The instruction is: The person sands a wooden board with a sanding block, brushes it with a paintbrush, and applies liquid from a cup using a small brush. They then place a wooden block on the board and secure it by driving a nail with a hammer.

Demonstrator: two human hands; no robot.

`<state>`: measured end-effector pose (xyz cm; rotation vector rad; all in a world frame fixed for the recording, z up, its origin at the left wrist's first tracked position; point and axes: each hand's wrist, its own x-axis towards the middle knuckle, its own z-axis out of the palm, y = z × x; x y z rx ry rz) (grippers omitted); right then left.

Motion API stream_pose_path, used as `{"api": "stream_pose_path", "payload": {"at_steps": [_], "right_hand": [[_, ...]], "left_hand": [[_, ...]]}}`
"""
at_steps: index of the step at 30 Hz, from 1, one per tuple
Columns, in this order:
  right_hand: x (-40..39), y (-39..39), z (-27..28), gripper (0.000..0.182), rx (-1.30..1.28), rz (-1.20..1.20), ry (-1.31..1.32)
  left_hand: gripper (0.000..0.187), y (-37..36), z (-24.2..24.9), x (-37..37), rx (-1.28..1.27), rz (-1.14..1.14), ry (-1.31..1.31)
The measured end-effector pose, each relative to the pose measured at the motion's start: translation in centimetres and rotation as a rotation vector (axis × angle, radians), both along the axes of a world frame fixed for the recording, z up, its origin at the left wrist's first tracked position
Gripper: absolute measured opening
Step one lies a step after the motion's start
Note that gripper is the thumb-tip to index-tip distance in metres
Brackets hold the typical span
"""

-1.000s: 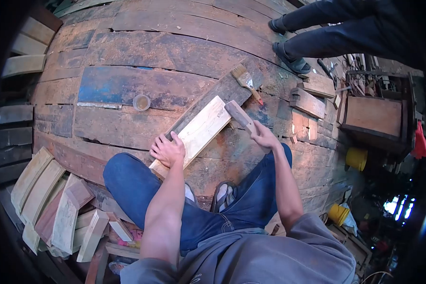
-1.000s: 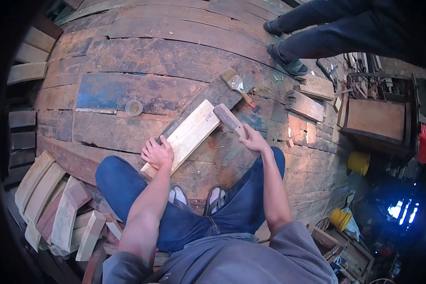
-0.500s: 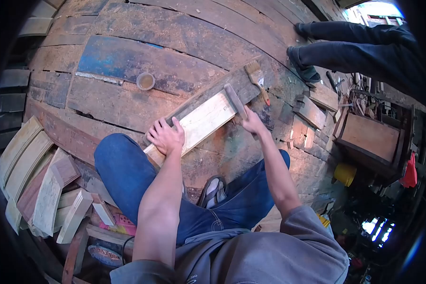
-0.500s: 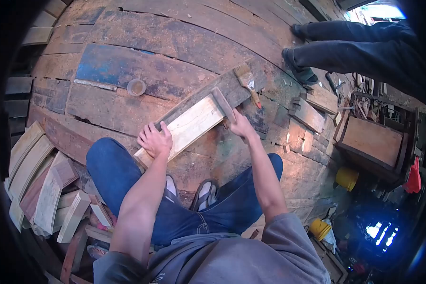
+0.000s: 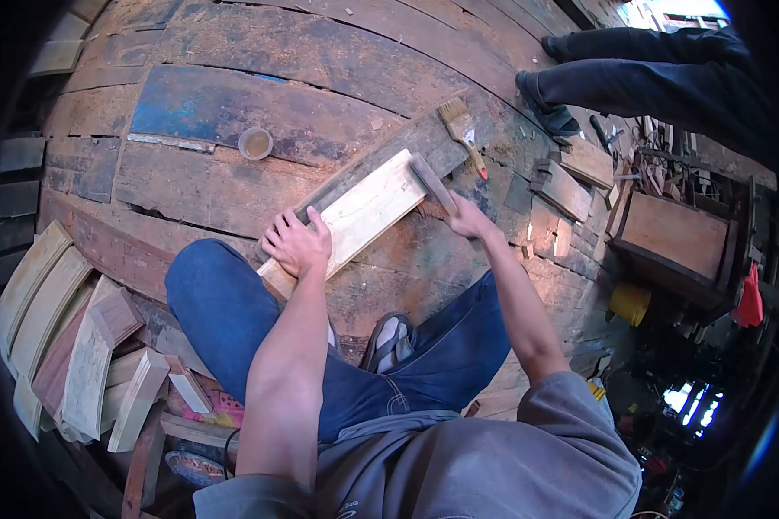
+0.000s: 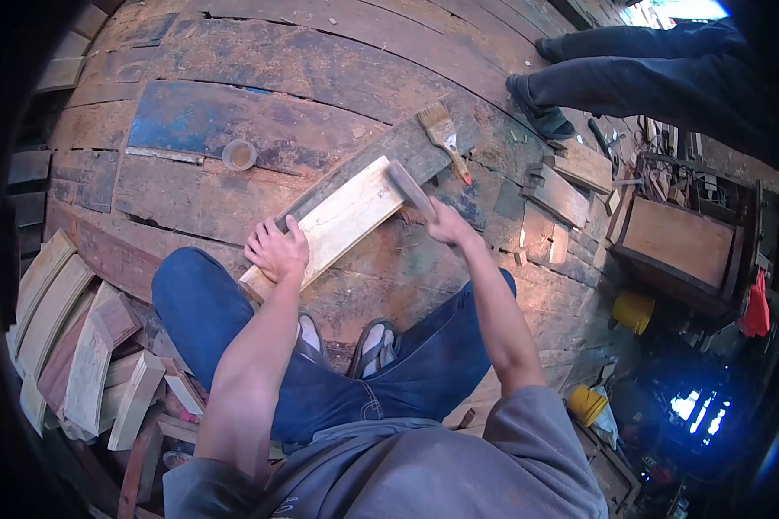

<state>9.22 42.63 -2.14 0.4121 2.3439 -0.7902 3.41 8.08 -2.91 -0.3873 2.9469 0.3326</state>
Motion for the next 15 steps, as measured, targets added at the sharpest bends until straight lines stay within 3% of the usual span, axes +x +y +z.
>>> {"api": "stream_pose_path", "payload": {"at_steps": [4, 8, 12, 15], "right_hand": [[-1.5, -2.4, 0.3, 0.055, -0.057, -0.127, -0.014], [3.6, -0.2, -2.1, 0.058, 0.035, -0.067, 0.001], [6.6, 1.3, -0.2, 0.054, 0.059, -0.018, 0.027], [6.1, 1.7, 1.7, 0.044, 0.172, -0.018, -0.116]], "left_hand": [[0.049, -0.1, -0.4, 0.2, -0.025, -0.017, 0.018], [0.049, 0.0, -0.5, 0.1, -0.036, -0.015, 0.037], [0.049, 0.0, -0.6, 0.0, -0.031, -0.013, 0.031], [0.048, 0.0, -0.1, 0.0, -0.023, -0.004, -0.007]]}}
